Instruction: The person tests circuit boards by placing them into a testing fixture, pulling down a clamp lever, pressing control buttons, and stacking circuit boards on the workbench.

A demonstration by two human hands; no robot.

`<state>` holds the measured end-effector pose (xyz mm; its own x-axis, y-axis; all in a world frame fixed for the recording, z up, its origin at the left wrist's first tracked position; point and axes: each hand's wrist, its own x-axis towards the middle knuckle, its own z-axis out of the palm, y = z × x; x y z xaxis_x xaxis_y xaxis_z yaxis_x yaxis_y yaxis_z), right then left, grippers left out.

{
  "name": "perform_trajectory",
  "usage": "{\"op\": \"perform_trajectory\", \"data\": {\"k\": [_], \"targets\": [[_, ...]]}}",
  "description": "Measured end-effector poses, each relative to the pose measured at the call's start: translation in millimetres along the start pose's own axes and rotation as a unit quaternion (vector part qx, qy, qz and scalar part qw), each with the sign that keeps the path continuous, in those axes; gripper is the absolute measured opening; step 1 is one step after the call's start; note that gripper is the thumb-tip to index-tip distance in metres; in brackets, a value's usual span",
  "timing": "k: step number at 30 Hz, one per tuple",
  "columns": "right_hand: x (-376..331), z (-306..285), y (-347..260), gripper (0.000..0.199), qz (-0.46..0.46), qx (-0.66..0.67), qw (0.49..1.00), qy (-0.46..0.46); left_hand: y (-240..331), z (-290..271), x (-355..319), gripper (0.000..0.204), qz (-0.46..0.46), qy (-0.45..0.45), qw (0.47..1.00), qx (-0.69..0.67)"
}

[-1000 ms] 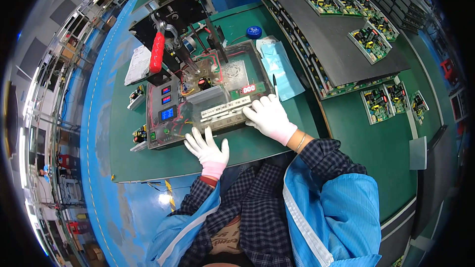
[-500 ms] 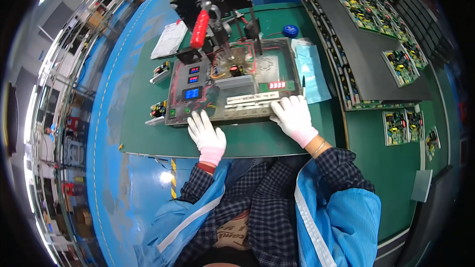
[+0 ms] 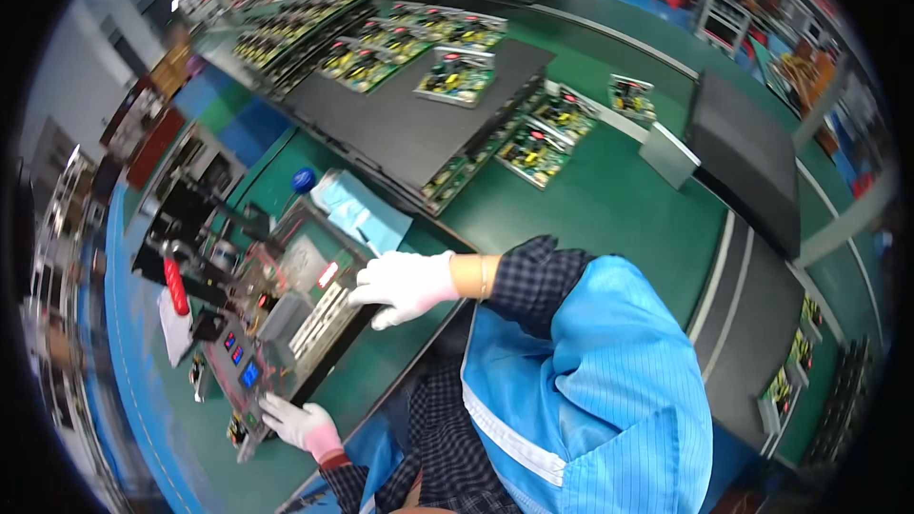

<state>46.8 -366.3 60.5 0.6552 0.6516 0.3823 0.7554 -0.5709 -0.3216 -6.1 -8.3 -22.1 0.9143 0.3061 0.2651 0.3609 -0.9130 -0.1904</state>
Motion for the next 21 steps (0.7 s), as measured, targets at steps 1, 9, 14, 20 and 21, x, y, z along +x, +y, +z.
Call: {"op": "perform_trajectory", "data": {"k": [1,9,14,20,21], "targets": [[-10.0,-23.0,2.3,0.044,0.0,0.009,1.0,-0.023,-0.3,0.3,-0.3,0.079,-0.008,-0.032,0.999,0.02],[-114.5,-199.4,47.2,0.043,0.312,-0.13,0.934,0.111,-1.5,10.8,-1.2,0.081,-0.011,-0.001,1.0,0.0],[-201.3,-266.7,118.3,0.049,0.524,-0.223,0.814,0.113,-0.7,16.3,-1.8,0.083,-0.019,0.012,1.0,0.016],[-275.8,-287.4,186.5,0.053,0.7,-0.198,0.685,0.052,4.7,14.6,-0.3,0.087,-0.041,0.002,0.998,0.038],[-281.5,-287.4,193.8,0.055,0.741,-0.201,0.64,0.032,5.3,13.3,0.2,0.087,-0.043,-0.004,0.998,0.037]]}}
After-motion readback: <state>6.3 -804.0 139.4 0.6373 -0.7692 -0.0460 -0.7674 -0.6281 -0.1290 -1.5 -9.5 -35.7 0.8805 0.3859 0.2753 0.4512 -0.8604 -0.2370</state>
